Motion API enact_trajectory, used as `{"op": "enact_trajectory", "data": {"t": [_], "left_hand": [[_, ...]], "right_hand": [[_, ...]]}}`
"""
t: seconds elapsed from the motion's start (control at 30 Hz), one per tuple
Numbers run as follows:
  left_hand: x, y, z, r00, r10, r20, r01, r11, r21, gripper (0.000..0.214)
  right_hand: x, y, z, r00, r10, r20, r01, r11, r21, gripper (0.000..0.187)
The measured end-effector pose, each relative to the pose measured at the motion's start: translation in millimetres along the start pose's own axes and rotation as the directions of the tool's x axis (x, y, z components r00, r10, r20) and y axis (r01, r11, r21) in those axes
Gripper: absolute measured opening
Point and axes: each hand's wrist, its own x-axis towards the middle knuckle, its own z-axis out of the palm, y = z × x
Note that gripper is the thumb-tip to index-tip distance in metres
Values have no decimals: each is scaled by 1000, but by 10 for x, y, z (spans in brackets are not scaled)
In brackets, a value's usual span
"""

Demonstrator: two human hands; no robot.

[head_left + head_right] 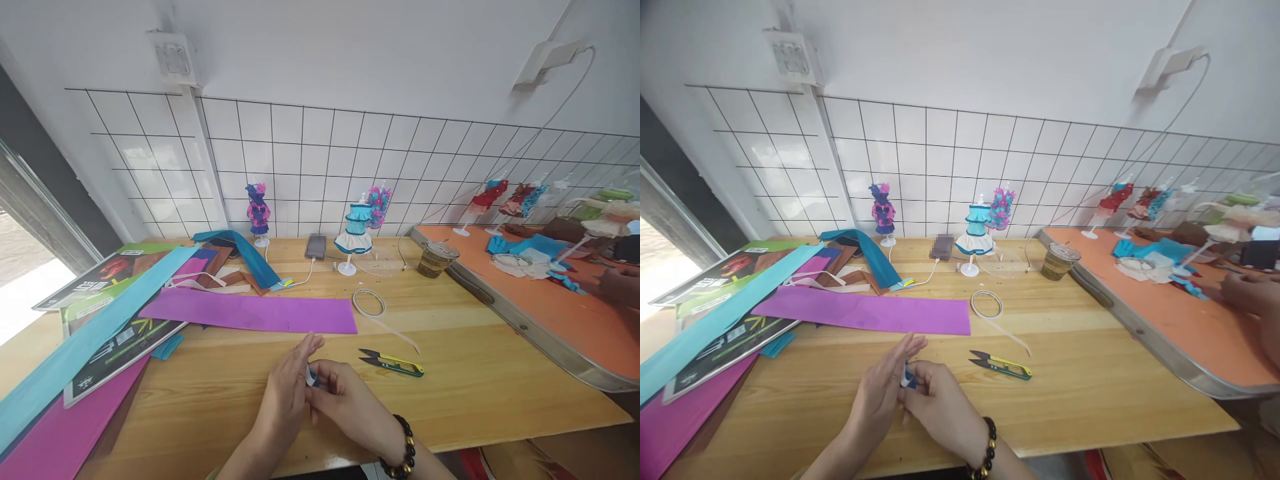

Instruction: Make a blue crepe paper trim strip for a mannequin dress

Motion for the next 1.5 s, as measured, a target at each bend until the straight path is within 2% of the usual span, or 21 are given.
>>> {"op": "enact_trajectory", "data": {"t": [0.2, 0.27, 0.4, 0.5, 0.63, 0.73, 0.8, 0.87, 0.97, 1.03, 1.07, 1.13, 1.2, 1.3, 1.43, 1.5], "left_hand": [[9, -3, -42, 990, 107, -88, -100, 992, 77, 44], [8, -6, -32, 989, 99, -107, -94, 994, 48, 44], [1, -6, -1, 998, 54, -41, -54, 998, 12, 40], [-5, 27, 6, 1000, 6, -22, -5, 999, 36, 41], [-16, 70, 0, 996, -82, -31, 83, 997, 7, 39], [-12, 65, -22, 999, -38, -25, 38, 999, -1, 36], [4, 59, -51, 1000, -9, -24, 9, 1000, 19, 35], [22, 63, -85, 999, -30, -21, 31, 999, 19, 36], [35, 92, -120, 988, -154, 4, 154, 980, -129, 38], [27, 112, -126, 961, -275, 43, 272, 895, -353, 41], [21, 120, -126, 941, -333, 68, 324, 816, -479, 43], [14, 128, -127, 901, -417, 116, 377, 625, -683, 46], [17, 126, -136, 870, -481, 108, 371, 496, -785, 46], [32, 110, -168, 833, -552, 34, 339, 462, -820, 41], [19, 82, -216, 804, -592, -54, 298, 479, -825, 44], [-12, 70, -232, 805, -581, -119, 268, 536, -800, 53]], "right_hand": [[-10, 30, -22, 999, 14, -47, -14, 1000, -3, 22], [0, 79, -8, 998, -26, -56, 31, 996, 83, 24], [10, 127, 38, 996, -87, 4, 83, 961, 265, 27], [-5, 110, 55, 995, -91, -30, 95, 962, 255, 30], [-14, 44, 55, 978, -171, -118, 183, 978, 99, 30], [-12, 3, 29, 959, -218, -184, 224, 975, 11, 28], [-15, -6, -13, 933, -260, -248, 239, 965, -112, 26], [-20, -4, -64, 893, -362, -269, 275, 909, -312, 25], [-10, 12, -111, 823, -544, -163, 337, 699, -631, 28], [14, 22, -98, 793, -604, -80, 341, 549, -763, 31], [29, 26, -79, 786, -616, -50, 334, 492, -804, 32], [61, 27, -26, 787, -617, -13, 315, 421, -851, 34], [85, 23, 28, 807, -590, 20, 311, 395, -865, 36], [102, 22, 68, 853, -518, 65, 338, 453, -825, 38], [94, 44, 47, 917, -396, 49, 331, 684, -650, 45], [79, 51, 30, 944, -327, 26, 279, 757, -591, 46]]}}
